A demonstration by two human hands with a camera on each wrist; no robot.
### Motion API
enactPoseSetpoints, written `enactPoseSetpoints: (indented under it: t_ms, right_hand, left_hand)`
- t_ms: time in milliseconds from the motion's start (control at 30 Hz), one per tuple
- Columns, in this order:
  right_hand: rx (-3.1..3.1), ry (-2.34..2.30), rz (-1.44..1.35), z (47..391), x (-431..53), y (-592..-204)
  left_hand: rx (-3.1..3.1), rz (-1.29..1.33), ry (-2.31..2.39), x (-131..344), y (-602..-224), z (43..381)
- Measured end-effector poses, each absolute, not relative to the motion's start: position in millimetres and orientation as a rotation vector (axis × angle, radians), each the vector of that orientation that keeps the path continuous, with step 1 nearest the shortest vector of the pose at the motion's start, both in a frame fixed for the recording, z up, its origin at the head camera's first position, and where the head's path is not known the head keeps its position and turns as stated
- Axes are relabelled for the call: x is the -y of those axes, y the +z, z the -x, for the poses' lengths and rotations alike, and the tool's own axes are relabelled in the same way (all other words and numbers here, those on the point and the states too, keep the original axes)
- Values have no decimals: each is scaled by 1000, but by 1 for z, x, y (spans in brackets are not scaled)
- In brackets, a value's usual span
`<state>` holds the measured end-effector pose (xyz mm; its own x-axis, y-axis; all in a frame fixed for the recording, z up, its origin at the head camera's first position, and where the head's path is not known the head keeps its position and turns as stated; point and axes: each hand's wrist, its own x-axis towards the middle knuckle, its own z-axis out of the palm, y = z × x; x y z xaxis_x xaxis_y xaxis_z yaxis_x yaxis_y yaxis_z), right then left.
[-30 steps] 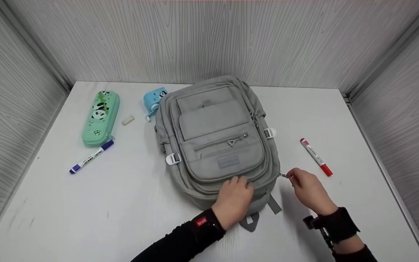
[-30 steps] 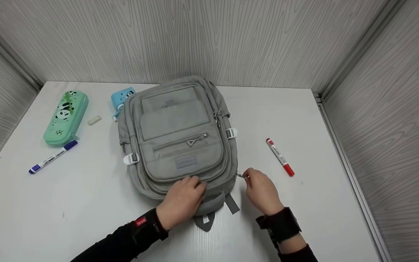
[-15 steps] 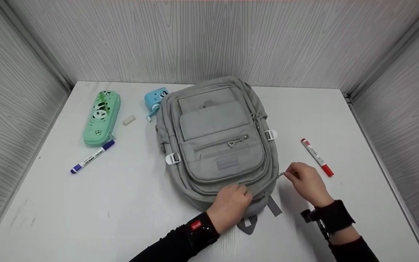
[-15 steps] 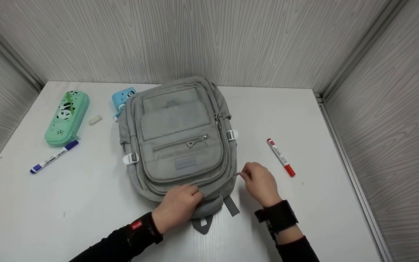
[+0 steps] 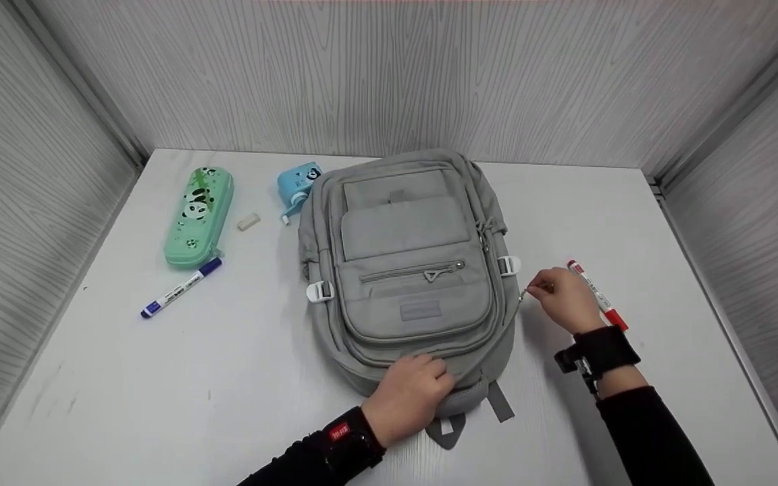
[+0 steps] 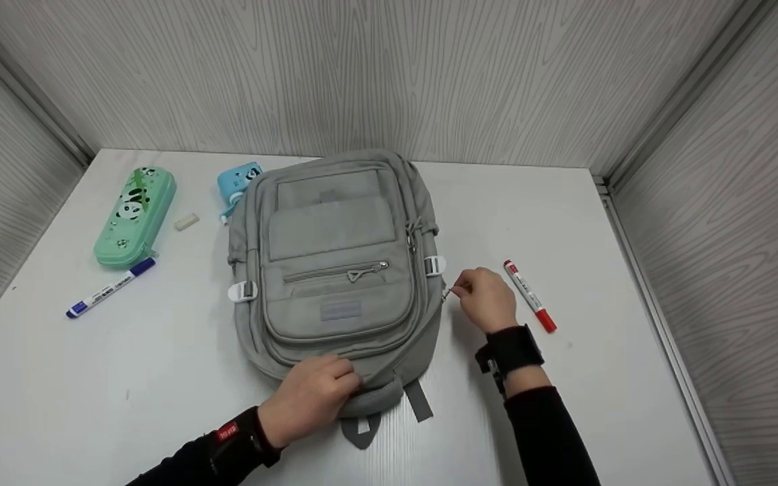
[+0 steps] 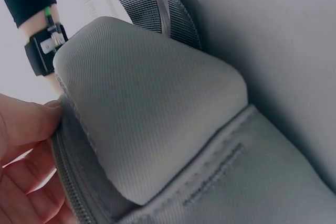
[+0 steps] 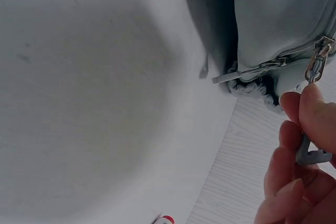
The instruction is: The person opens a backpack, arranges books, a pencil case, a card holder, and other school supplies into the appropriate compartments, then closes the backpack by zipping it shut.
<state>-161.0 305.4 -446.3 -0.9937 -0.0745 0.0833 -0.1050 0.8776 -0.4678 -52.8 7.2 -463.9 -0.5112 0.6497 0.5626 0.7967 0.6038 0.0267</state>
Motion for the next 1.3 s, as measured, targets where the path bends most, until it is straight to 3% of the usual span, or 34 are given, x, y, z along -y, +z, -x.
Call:
enactPoseSetpoints:
  t_ms: [467, 1033, 1300]
  right_hand:
    - [3034, 713, -62, 207, -304, -442]
    - [3039, 640, 154, 230, -299, -442]
    - [3048, 688, 74, 232, -295, -442]
  left_hand:
    - [2273, 1166, -427, 2, -466, 51]
    - [2230, 1203, -471, 4, -465, 54]
    - [2260, 1167, -475, 4, -467, 55]
